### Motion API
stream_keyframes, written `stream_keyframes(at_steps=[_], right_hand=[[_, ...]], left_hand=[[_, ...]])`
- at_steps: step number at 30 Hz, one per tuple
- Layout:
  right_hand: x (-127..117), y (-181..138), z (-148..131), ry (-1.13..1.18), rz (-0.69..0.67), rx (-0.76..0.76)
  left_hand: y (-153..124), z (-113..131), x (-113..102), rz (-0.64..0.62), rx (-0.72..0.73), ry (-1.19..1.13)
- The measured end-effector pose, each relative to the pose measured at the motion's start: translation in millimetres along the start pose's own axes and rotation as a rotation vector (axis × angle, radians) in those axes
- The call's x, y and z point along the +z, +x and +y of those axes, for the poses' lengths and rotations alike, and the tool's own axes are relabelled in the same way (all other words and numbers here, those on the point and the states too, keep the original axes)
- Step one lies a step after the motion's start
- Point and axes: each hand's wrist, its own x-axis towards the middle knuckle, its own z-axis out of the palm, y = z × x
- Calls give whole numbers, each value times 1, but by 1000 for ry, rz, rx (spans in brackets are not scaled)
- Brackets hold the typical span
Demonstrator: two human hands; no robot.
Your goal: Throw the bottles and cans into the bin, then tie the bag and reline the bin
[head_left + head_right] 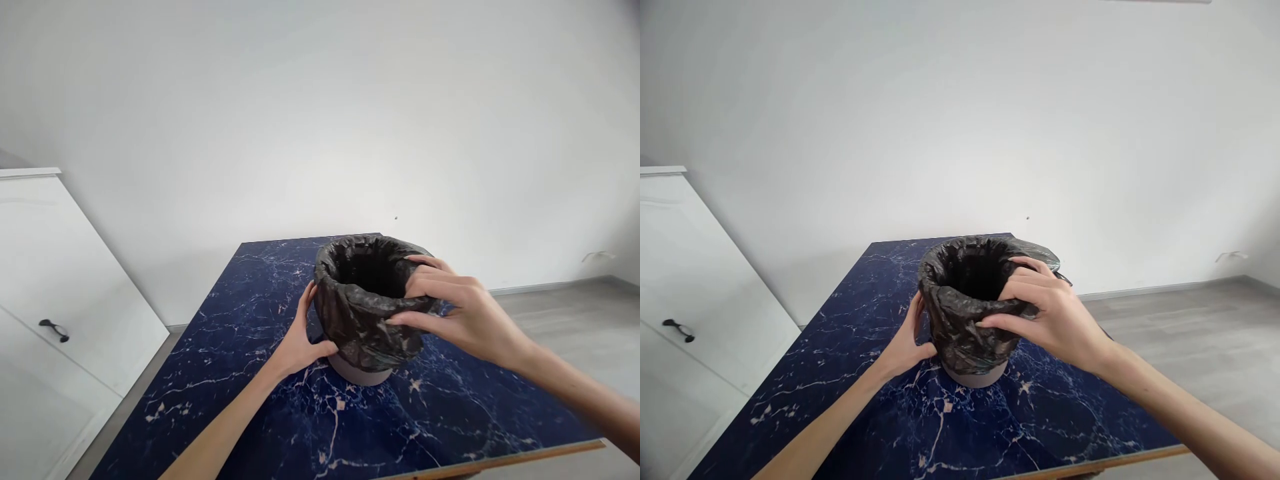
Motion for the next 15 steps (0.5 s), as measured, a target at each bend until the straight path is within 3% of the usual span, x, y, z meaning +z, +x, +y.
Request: stream_keyframes(at_steps=[3,8,15], right_hand=[[-26,-23,12,-41,32,92],[-67,-70,39,-203,93,276],[-108,-115,65,-395,43,82]], left_hand=[[1,-12,-10,89,-36,29],[7,-42,-27,265,-217,158],[10,-64,-33,270,-231,339]])
